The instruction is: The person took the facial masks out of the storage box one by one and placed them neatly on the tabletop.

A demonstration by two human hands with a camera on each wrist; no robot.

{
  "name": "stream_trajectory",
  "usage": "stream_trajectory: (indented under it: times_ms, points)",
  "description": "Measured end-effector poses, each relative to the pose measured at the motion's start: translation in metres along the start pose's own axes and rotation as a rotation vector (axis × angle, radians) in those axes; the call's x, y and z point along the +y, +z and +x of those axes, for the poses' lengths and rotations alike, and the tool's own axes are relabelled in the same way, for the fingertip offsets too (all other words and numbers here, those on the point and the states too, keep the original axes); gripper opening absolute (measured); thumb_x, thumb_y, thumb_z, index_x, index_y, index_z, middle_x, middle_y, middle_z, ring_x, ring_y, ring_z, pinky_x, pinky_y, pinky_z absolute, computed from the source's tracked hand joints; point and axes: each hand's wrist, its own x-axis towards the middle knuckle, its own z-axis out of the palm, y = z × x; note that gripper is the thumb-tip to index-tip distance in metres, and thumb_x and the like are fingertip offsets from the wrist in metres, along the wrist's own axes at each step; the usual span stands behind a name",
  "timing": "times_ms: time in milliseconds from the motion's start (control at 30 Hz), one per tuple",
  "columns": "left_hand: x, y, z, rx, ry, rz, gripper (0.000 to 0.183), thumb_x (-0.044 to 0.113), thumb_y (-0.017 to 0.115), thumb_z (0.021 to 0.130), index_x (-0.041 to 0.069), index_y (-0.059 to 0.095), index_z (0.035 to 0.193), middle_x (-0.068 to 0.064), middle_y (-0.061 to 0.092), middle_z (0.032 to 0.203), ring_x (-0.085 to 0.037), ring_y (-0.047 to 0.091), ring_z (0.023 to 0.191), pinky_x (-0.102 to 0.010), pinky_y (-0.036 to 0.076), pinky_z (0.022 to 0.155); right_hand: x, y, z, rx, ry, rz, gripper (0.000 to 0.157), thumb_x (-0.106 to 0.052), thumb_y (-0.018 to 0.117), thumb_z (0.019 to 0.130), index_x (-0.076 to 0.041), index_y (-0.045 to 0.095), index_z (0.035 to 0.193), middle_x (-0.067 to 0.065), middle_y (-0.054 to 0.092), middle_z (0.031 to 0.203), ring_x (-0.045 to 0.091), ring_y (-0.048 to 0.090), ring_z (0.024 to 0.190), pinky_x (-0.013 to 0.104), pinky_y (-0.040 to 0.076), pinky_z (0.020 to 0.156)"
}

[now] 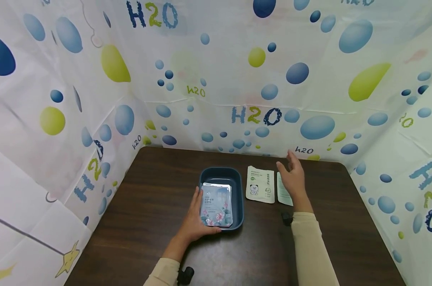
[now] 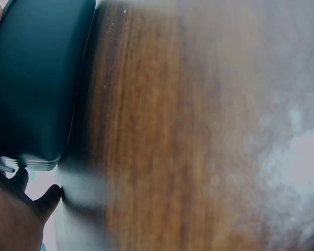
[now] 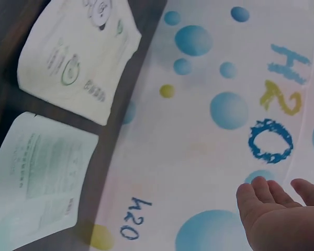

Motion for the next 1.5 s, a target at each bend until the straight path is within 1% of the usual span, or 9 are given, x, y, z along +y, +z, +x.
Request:
stream_trajectory:
  times_ms: [167, 300, 533, 767, 1000, 1167, 1367, 1500]
  points:
    - [0.0, 0.0, 0.0, -0.001, 0.0, 0.006, 0.144, 0.056, 0.096, 0.054, 0.021, 0.012, 0.166, 0.007, 0.0, 0.174, -0.037, 0.02, 0.158, -0.068, 0.028, 0.118, -0.009, 0.007, -0.004, -0.047, -0.01, 0.012, 0.072, -0.034, 0.057, 0.105, -0.016, 0.02, 0.164, 0.013, 0.024, 0.17, 0.034, 0.024, 0.157, 0.05, 0.022, 0.127]
    - [0.0, 0.0, 0.0, -0.002, 0.0, 0.003, 0.144, 0.054, 0.096, 0.055, 0.021, 0.012, 0.166, 0.008, -0.001, 0.174, -0.037, 0.019, 0.158, -0.068, 0.028, 0.118, -0.015, 0.015, -0.006, -0.089, -0.036, 0.035, 0.072, -0.034, 0.057, 0.105, -0.015, 0.021, 0.164, 0.012, 0.025, 0.169, 0.035, 0.024, 0.157, 0.05, 0.023, 0.127]
    - [0.0, -0.001, 0.0, 0.005, 0.006, -0.007, 0.143, 0.051, 0.097, 0.055, 0.02, 0.013, 0.166, 0.004, 0.001, 0.174, -0.038, 0.021, 0.157, -0.069, 0.028, 0.118, -0.026, 0.034, -0.007, -0.121, -0.093, 0.093, 0.071, -0.032, 0.059, 0.104, -0.011, 0.025, 0.163, 0.01, 0.027, 0.169, 0.03, 0.027, 0.156, 0.047, 0.023, 0.127]
    - [-0.001, 0.001, 0.0, -0.009, -0.008, 0.009, 0.145, 0.057, 0.096, 0.054, 0.022, 0.011, 0.166, 0.008, -0.001, 0.174, -0.038, 0.02, 0.158, -0.067, 0.028, 0.119, -0.03, 0.054, -0.011, -0.164, -0.098, 0.132, 0.07, -0.03, 0.06, 0.104, -0.012, 0.026, 0.162, 0.009, 0.029, 0.169, 0.03, 0.029, 0.156, 0.048, 0.025, 0.126]
    - [-0.001, 0.0, -0.001, -0.01, -0.007, -0.002, 0.144, 0.053, 0.097, 0.055, 0.022, 0.011, 0.166, 0.009, -0.002, 0.174, -0.037, 0.019, 0.158, -0.068, 0.027, 0.119, -0.037, 0.068, -0.017, -0.21, -0.102, 0.168, 0.069, -0.027, 0.059, 0.105, -0.011, 0.025, 0.163, 0.008, 0.026, 0.17, 0.031, 0.027, 0.157, 0.047, 0.024, 0.127]
    - [-0.001, 0.0, 0.0, -0.004, -0.001, -0.005, 0.143, 0.05, 0.098, 0.056, 0.022, 0.011, 0.166, 0.008, -0.001, 0.174, -0.037, 0.019, 0.158, -0.068, 0.028, 0.119, -0.037, 0.078, -0.02, -0.222, -0.111, 0.183, 0.067, -0.024, 0.059, 0.104, -0.008, 0.028, 0.161, 0.01, 0.029, 0.168, 0.03, 0.029, 0.156, 0.046, 0.024, 0.127]
    - [-0.002, 0.001, 0.001, 0.004, 0.014, -0.005, 0.142, 0.047, 0.098, 0.056, 0.021, 0.012, 0.166, 0.007, -0.001, 0.174, -0.039, 0.02, 0.157, -0.069, 0.029, 0.117, -0.033, 0.095, -0.026, -0.234, -0.112, 0.187, 0.065, -0.021, 0.06, 0.104, -0.007, 0.03, 0.16, 0.015, 0.032, 0.167, 0.034, 0.031, 0.155, 0.049, 0.025, 0.126]
    - [-0.002, 0.001, 0.001, 0.001, 0.008, 0.006, 0.144, 0.048, 0.099, 0.055, 0.021, 0.011, 0.166, 0.007, -0.001, 0.174, -0.037, 0.019, 0.158, -0.067, 0.028, 0.119, -0.031, 0.106, -0.033, -0.253, -0.101, 0.2, 0.066, -0.018, 0.06, 0.103, -0.006, 0.03, 0.16, 0.015, 0.033, 0.166, 0.035, 0.032, 0.154, 0.051, 0.026, 0.125]
